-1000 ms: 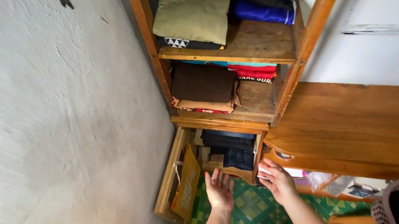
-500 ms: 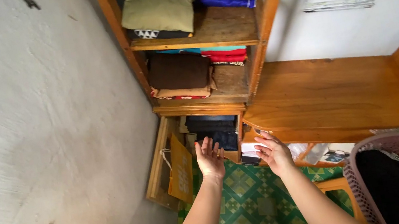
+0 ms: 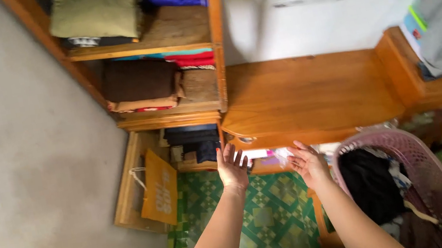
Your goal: Folding a pair of denim jeans and organizing them into a wooden storage shelf.
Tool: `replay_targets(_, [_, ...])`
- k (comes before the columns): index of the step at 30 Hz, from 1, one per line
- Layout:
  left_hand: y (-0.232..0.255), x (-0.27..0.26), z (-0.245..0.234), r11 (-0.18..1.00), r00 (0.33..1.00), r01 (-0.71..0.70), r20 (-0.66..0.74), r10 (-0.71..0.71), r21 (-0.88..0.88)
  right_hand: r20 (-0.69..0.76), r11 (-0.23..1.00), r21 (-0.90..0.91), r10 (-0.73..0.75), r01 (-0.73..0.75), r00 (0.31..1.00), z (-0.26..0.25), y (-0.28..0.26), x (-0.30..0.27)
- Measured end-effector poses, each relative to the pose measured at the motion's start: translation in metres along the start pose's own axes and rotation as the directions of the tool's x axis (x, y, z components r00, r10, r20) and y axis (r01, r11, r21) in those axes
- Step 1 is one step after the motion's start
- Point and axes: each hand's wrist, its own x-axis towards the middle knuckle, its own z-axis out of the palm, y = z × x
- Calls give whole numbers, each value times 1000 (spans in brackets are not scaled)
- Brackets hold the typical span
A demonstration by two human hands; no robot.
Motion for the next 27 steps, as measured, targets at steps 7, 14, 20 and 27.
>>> replay_targets(7, [-106,3,30,991,993,103,52,-108,83,-148,997,28,-67,71,987,-78,-44,-29])
replay_targets(14, [-204,-9,46,968,986,152,42,-163,199,-277,999,12,-39,44,960,-188,-52,-43])
replay_targets(20, [-280,-11,44,926,972,218,13,-234,308,-345,1000,-17,-17,11,938,-260,-69,-59])
replay_targets(27, [-334,-21,38,871,960,265,-25,-280,414,-413,997,-35,54,-75,909,-326,-51,-52])
